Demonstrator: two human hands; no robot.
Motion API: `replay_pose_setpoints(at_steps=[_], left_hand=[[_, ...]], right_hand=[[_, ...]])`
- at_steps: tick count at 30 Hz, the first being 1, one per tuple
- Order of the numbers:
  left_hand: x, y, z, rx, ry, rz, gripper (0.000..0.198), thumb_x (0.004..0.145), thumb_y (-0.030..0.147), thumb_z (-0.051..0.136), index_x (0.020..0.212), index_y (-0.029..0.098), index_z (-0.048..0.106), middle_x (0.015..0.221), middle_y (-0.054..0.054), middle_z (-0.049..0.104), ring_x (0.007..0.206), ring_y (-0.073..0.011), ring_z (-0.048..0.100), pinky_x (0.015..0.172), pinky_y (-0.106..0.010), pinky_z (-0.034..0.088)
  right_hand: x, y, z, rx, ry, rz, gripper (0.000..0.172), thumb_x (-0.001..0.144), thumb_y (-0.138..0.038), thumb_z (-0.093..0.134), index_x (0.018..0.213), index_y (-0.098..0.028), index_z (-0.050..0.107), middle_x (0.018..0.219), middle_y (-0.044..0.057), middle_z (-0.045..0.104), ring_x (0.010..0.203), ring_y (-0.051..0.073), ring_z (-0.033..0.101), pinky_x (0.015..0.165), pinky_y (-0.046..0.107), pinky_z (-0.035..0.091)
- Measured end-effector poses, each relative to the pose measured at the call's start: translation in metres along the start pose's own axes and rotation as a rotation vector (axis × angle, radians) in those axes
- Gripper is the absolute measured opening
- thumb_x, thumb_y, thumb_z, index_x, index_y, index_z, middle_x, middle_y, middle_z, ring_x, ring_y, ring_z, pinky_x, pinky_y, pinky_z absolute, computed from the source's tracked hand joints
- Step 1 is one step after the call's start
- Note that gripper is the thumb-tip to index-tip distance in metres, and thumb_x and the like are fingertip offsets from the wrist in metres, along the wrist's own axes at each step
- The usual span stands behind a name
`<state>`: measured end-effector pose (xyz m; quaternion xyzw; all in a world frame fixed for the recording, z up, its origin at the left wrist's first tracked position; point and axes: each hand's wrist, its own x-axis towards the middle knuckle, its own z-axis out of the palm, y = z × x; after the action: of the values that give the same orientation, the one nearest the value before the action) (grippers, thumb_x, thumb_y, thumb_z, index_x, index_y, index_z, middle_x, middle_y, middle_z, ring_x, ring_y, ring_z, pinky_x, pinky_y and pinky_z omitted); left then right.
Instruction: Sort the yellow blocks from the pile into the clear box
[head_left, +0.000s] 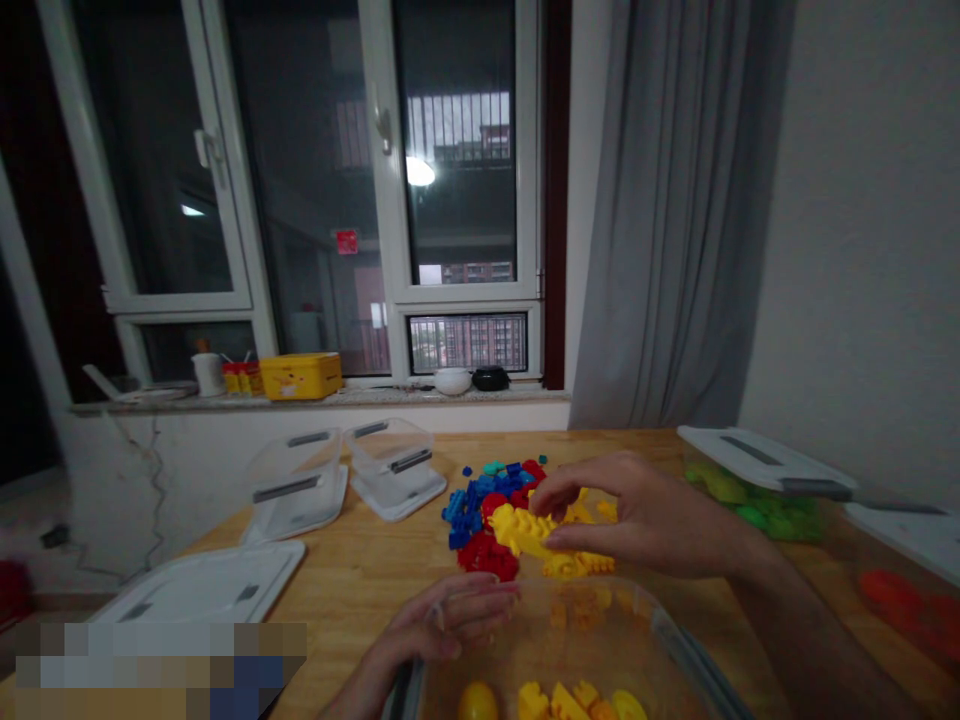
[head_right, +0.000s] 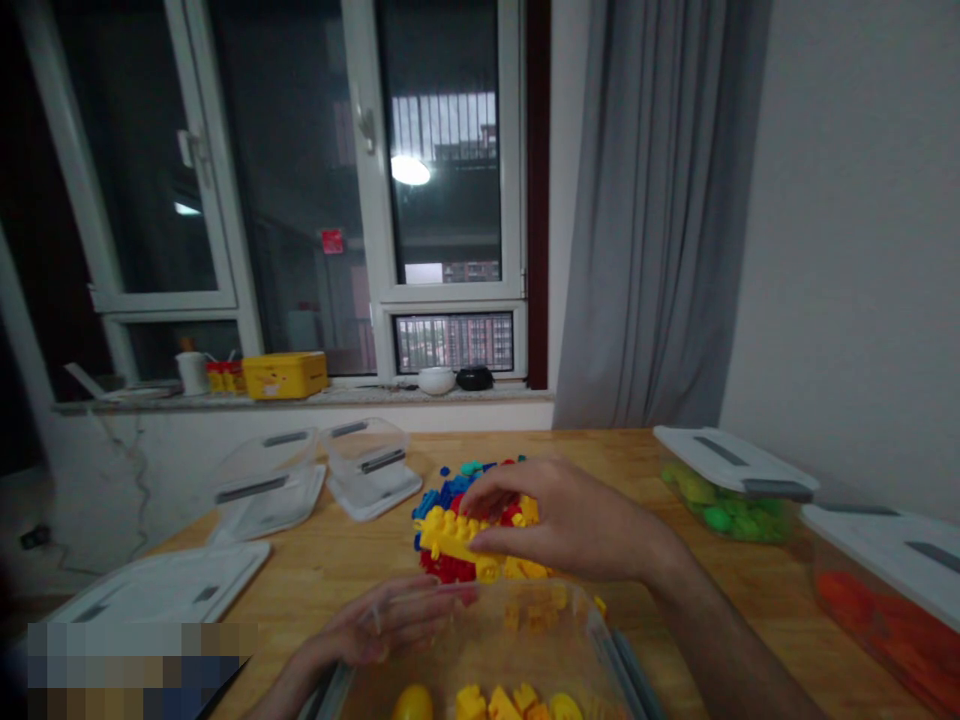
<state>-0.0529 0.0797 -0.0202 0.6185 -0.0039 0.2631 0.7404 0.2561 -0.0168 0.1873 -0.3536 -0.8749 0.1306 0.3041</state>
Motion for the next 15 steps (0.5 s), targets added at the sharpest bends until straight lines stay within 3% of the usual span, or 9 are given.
replay_pose_setpoints(at_steps=[4, 10, 15], left_hand=[[0.0, -0.009, -0.006, -0.026, 0.018, 0.013, 0.076, 0.073, 0.005, 0.067, 0.146, 0.027, 0.061, 0.16, -0.012, 0.055, 0.157, -0.0392, 0.036, 0.129, -0.066, 0.009], [-0.002, -0.019, -0.013, -0.076, 0.111, 0.014, 0.079, 0.066, 0.0, 0.071, 0.139, 0.03, 0.068, 0.148, -0.009, 0.068, 0.147, -0.0404, 0.051, 0.126, -0.065, 0.021], [-0.001, -0.002, -0.003, 0.002, 0.075, -0.022, 0.079, 0.07, 0.007, 0.074, 0.145, 0.026, 0.063, 0.159, -0.011, 0.057, 0.155, -0.0423, 0.039, 0.127, -0.065, 0.021]], right_hand=[[-0.008, -0.013, -0.002, -0.017, -0.061, -0.016, 0.027, 0.09, -0.047, 0.079, 0.11, -0.029, 0.079, 0.107, 0.0, 0.082, 0.099, 0.019, 0.075, 0.088, 0.029, 0.057], [-0.012, -0.023, -0.006, 0.037, -0.151, -0.017, 0.033, 0.09, -0.048, 0.078, 0.114, -0.025, 0.079, 0.114, 0.002, 0.082, 0.105, 0.019, 0.075, 0.091, 0.028, 0.056], [-0.008, -0.019, -0.008, 0.077, -0.14, -0.04, 0.04, 0.084, -0.054, 0.082, 0.112, -0.025, 0.08, 0.107, 0.0, 0.082, 0.097, 0.017, 0.074, 0.087, 0.025, 0.055]])
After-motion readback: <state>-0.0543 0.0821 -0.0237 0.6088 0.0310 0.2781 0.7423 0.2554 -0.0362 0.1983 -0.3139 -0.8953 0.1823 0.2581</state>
